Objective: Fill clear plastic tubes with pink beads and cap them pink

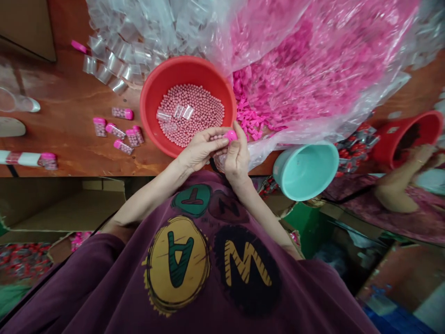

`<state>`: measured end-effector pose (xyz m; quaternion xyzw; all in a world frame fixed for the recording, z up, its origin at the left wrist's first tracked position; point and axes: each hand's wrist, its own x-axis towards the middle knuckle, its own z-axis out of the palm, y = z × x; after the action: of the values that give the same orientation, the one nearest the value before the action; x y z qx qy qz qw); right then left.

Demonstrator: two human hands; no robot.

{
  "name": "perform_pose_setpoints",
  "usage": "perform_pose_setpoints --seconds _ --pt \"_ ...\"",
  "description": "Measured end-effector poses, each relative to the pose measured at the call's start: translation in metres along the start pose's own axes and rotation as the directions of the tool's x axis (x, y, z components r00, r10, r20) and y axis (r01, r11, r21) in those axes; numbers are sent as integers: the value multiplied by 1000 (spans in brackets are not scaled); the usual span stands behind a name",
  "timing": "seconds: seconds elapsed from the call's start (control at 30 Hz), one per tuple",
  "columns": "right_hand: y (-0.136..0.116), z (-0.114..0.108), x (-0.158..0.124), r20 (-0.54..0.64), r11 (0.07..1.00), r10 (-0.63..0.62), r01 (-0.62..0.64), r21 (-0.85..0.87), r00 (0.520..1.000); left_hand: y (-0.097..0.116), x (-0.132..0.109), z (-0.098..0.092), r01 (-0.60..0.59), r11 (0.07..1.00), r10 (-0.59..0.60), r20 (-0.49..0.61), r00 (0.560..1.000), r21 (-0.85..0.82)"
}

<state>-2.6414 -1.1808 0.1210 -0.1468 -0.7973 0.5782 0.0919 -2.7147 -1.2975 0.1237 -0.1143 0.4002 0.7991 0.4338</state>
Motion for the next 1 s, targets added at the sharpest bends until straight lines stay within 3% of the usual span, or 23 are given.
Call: perform_pose_setpoints --seconds 0.13,0.27,0.43,0.57,0.83,1.0 --pt "4 2 3 -78 988 67 -55 142 995 -2 -8 4 -86 995 87 -30 996 40" --pt "19 8 13 42 958 151 -157 239 988 -6 -5 0 -68 997 70 -104 992 22" --pt "20 -9 16 43 980 -56 63 -188 998 -12 -2 -7 -22 999 16 -148 989 -40" --pt "13 -27 16 176 953 -98 143 -268 979 -13 -2 -12 -18 999 15 -102 995 -29" --pt "22 -5 6 -94 991 -27 14 -136 995 -20 -2 -8 -38 999 36 -110 993 -20" --pt "36 8 -1 -208 987 159 -153 44 965 -28 -5 -1 -34 999 26 -189 982 -40"
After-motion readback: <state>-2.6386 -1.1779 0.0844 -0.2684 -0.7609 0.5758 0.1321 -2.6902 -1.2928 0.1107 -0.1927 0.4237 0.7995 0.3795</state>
